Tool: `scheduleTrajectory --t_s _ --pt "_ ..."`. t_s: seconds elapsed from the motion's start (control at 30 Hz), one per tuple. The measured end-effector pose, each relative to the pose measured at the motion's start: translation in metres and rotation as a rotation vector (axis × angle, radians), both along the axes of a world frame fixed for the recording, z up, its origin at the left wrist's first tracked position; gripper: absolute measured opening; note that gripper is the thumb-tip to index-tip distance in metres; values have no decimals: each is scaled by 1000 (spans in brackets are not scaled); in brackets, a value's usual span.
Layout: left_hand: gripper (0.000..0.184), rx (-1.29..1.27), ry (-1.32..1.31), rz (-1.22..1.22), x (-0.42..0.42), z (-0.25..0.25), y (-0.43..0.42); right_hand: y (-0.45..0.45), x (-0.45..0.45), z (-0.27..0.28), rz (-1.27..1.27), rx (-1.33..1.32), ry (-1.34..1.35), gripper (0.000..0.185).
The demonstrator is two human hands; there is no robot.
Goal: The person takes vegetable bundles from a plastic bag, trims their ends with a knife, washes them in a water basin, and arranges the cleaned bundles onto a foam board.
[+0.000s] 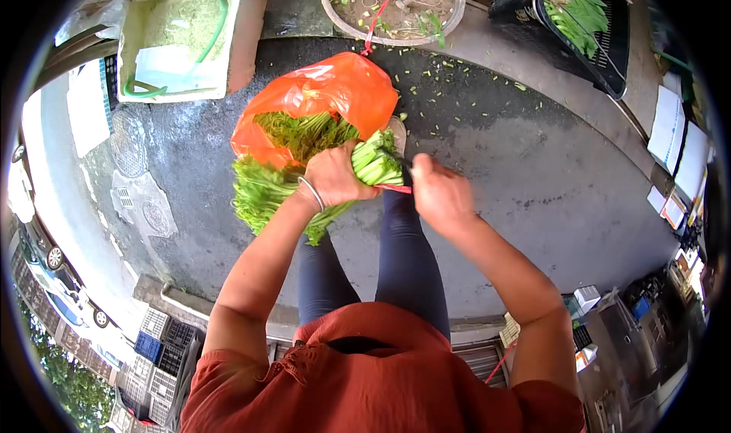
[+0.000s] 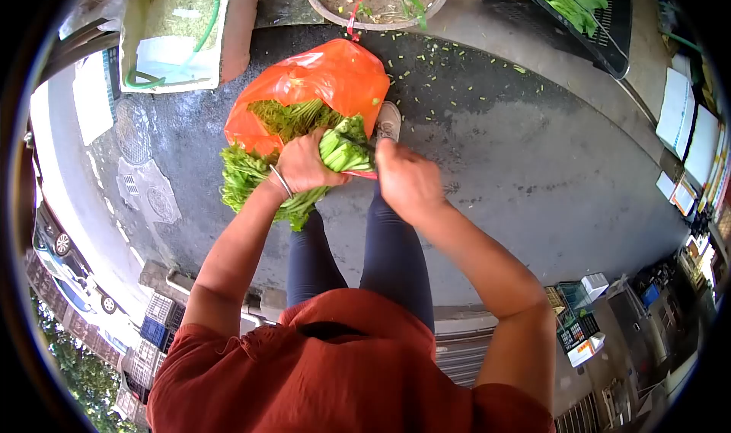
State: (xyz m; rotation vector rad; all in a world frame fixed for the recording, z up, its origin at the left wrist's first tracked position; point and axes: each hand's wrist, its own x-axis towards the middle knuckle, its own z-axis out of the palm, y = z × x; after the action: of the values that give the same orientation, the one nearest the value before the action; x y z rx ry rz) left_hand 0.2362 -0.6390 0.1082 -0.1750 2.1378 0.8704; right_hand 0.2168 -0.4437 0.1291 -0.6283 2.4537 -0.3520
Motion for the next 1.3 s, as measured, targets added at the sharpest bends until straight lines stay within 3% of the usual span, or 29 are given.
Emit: scheduleTrajectory --t_s 0.13,0.23,0.37,0.5,0.53,0.57,0.6,0.63,0.7,0.73,0.77,0.83,0.87,0.93,0.97,1.0,1.1,1.2,1.3 --pt "77 -102 54 -21 -2 6 3 -14 -3 -8 124 45 47 11" --pt "75 -98 11 -82 -4 17 1 49 13 -95 -207 368 -243 8" --pt "79 7 81 -37 12 7 -16 27 30 -37 -247 296 -98 10" --pt "74 251 46 210 28 16 -42 -35 4 19 -51 -1 -12 12" --pt "74 249 48 225 35 20 -48 -46 8 22 46 -25 -9 12" --pt "71 404 32 276 38 21 -58 -48 8 8 61 -33 4 12" --pt "69 559 12 325 45 23 -69 -42 14 -18 45 179 -116 13" --pt "69 551 25 345 57 24 -79 -37 18 -36 35 392 -232 15" --pt "68 815 22 480 75 21 -102 -32 22 -38 -33 325 -232 19" --pt "67 767 120 446 85 22 -116 -45 32 -40 -98 256 -116 27" --pt "69 821 33 516 99 23 -125 -54 47 -39 -71 265 -129 27" --pt "73 895 -28 631 116 35 -148 -109 54 -31 -577 -179 -581 37" --pt "74 457 351 388 123 51 -161 -135 66 -23 -794 -316 -874 45" --pt "76 320 406 338 141 78 -183 -185 98 -29 -942 -704 -1503 49" --pt "74 265 408 301 151 90 -194 -198 114 -17 -711 -797 -1604 49" --pt "72 253 551 292 165 99 -206 -225 129 -3 -689 -900 -1726 49" --pt "55 106 964 231 198 115 -237 -300 156 35 -806 -1097 -1896 49" --pt "54 29 1050 201 208 117 -269 -357 149 57 -875 -1199 -1897 50" --pt "59 -179 932 264 205 105 -304 -399 125 55 -896 -1213 -1835 51"
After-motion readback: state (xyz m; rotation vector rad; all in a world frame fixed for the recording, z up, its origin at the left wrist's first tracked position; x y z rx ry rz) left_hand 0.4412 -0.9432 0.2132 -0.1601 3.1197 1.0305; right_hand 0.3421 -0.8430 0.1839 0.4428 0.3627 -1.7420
